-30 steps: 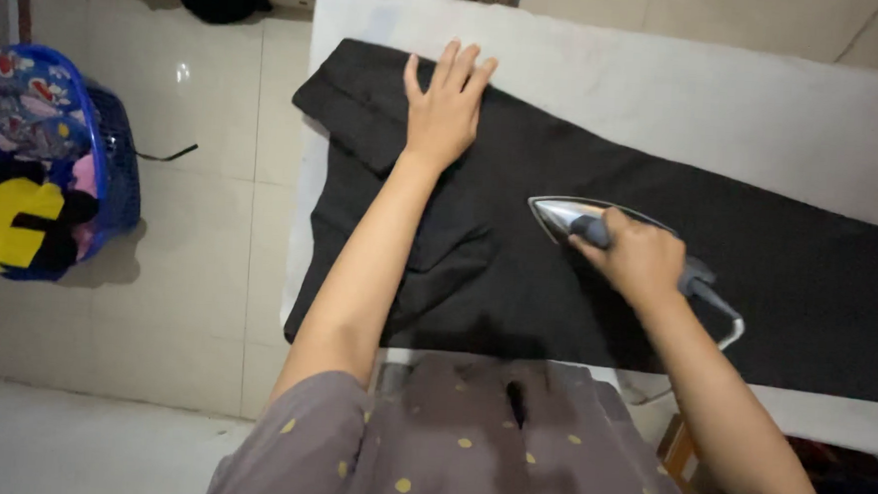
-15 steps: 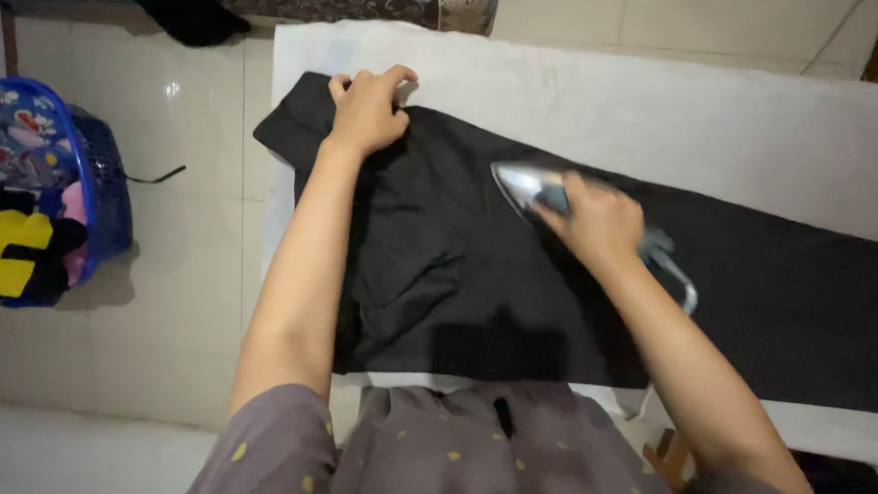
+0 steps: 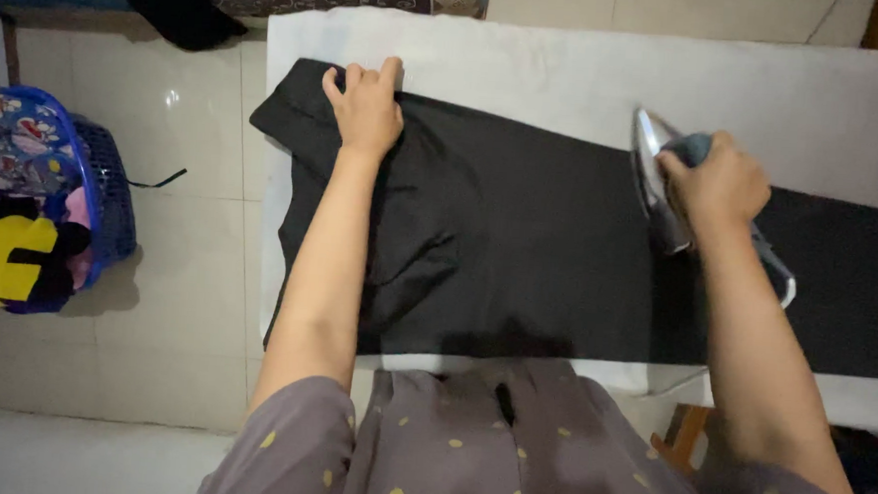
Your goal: Ironing a pair of black pants on an ironing board.
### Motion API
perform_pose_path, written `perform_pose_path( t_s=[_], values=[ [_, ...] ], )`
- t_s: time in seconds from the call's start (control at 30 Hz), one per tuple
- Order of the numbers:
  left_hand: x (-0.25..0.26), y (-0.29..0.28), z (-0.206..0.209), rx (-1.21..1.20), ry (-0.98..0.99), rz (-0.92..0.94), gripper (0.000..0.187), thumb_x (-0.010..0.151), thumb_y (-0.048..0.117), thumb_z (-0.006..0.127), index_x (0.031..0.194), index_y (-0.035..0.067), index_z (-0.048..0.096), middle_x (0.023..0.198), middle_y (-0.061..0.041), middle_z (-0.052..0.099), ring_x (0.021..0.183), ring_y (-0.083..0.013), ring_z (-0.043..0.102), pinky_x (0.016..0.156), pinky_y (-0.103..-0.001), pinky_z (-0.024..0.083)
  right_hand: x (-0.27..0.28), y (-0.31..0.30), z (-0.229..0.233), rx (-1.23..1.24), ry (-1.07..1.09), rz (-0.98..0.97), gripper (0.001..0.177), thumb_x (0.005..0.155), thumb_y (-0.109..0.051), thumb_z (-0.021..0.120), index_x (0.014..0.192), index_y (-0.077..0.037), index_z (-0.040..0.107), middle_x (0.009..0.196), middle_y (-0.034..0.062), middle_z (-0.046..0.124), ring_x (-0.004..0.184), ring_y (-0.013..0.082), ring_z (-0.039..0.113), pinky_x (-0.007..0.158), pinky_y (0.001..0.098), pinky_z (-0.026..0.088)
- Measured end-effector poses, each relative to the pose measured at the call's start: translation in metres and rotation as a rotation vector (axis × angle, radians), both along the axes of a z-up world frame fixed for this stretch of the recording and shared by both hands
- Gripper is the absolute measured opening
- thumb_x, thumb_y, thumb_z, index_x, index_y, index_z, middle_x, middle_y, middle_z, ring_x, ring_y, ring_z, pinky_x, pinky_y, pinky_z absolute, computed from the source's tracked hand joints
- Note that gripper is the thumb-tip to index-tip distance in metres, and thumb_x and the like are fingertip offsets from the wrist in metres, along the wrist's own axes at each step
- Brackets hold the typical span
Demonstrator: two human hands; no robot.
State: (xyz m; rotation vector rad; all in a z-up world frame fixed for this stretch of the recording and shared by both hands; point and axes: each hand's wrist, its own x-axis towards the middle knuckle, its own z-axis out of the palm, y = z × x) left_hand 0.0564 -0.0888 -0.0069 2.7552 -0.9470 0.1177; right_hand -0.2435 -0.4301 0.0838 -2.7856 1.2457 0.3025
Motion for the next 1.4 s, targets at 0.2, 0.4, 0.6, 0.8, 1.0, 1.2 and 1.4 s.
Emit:
perform_pose_path(
  t_s=[0.2, 0.4, 0.6, 0.8, 1.0, 1.2, 1.4],
  values=[
    [-0.079, 0.040, 0.052, -0.198, -0.073, 0.056, 0.057, 0.091, 0.021, 0.071, 0.146, 0.014, 0.056, 0.134, -0.010, 0.056, 0.134, -0.0316, 0.048, 0.112, -0.068, 0.018, -0.014, 0.053, 0.013, 0.091, -0.089, 0.057, 0.058, 0.084, -0.060, 0.080, 0.104, -0.007, 0.070, 0.091, 0.0220, 0.074, 0.083, 0.0421, 0.072, 0.072, 0.0532, 0.056],
    [-0.148, 0.140, 0.043, -0.266, 0.160, 0.417, 0.060, 0.097, 0.033, 0.068, 0.149, 0.010, 0.050, 0.143, -0.015, 0.049, 0.137, -0.0363, 0.041, 0.110, -0.059, 0.029, -0.016, 0.148, -0.003, 0.180, -0.177, 0.249, 0.056, 0.078, -0.061, 0.077, 0.099, -0.010, 0.069, 0.089, 0.0181, 0.075, 0.079, 0.0418, 0.074, 0.066, 0.0537, 0.057],
    [-0.161, 0.185, -0.012, -0.428, 0.205, 0.470, 0.086, 0.092, 0.034, 0.081, 0.152, -0.007, 0.035, 0.135, -0.027, 0.043, 0.127, -0.0422, 0.039, 0.110, -0.049, 0.036, -0.036, 0.106, 0.004, 0.092, -0.187, 0.126, 0.056, 0.085, -0.063, 0.075, 0.102, -0.010, 0.069, 0.085, 0.0201, 0.074, 0.080, 0.0415, 0.073, 0.066, 0.0527, 0.057],
    [-0.123, 0.190, -0.036, -1.019, 0.341, 0.636, 0.078, 0.081, 0.011, 0.086, 0.146, -0.001, 0.045, 0.136, -0.022, 0.050, 0.123, -0.0296, 0.053, 0.100, -0.036, 0.046, -0.066, 0.088, 0.005, 0.089, -0.078, 0.261, 0.056, 0.080, -0.066, 0.076, 0.099, -0.014, 0.071, 0.084, 0.0194, 0.075, 0.081, 0.0406, 0.074, 0.070, 0.0514, 0.058],
    [-0.181, 0.139, 0.121, -0.795, 0.039, 0.443, 0.023, 0.091, 0.004, 0.082, 0.113, 0.003, 0.076, 0.101, -0.011, 0.073, 0.083, -0.0213, 0.066, 0.072, -0.031, 0.052, -0.019, 0.044, -0.009, 0.031, -0.197, 0.253, 0.059, 0.079, -0.065, 0.077, 0.108, -0.013, 0.072, 0.088, 0.0199, 0.075, 0.082, 0.0414, 0.072, 0.069, 0.0518, 0.057],
    [-0.260, 0.045, 0.197, -0.766, 0.184, -0.240, 0.022, 0.086, 0.001, 0.074, 0.107, 0.008, 0.076, 0.103, -0.009, 0.075, 0.092, -0.0253, 0.073, 0.081, -0.035, 0.058, 0.041, 0.043, -0.013, 0.049, -0.229, 0.393, 0.054, 0.083, -0.060, 0.079, 0.103, -0.011, 0.070, 0.092, 0.0174, 0.075, 0.089, 0.0402, 0.072, 0.074, 0.0521, 0.055],
    [-0.315, -0.037, 0.184, -0.632, 0.521, -0.586, 0.033, 0.089, 0.011, 0.073, 0.121, 0.005, 0.071, 0.136, -0.020, 0.063, 0.112, -0.0339, 0.066, 0.090, -0.038, 0.055, 0.033, 0.011, -0.013, 0.112, -0.204, 0.341, 0.050, 0.080, -0.054, 0.081, 0.100, -0.010, 0.070, 0.091, 0.0183, 0.074, 0.089, 0.0406, 0.071, 0.073, 0.0526, 0.055]
  ],
)
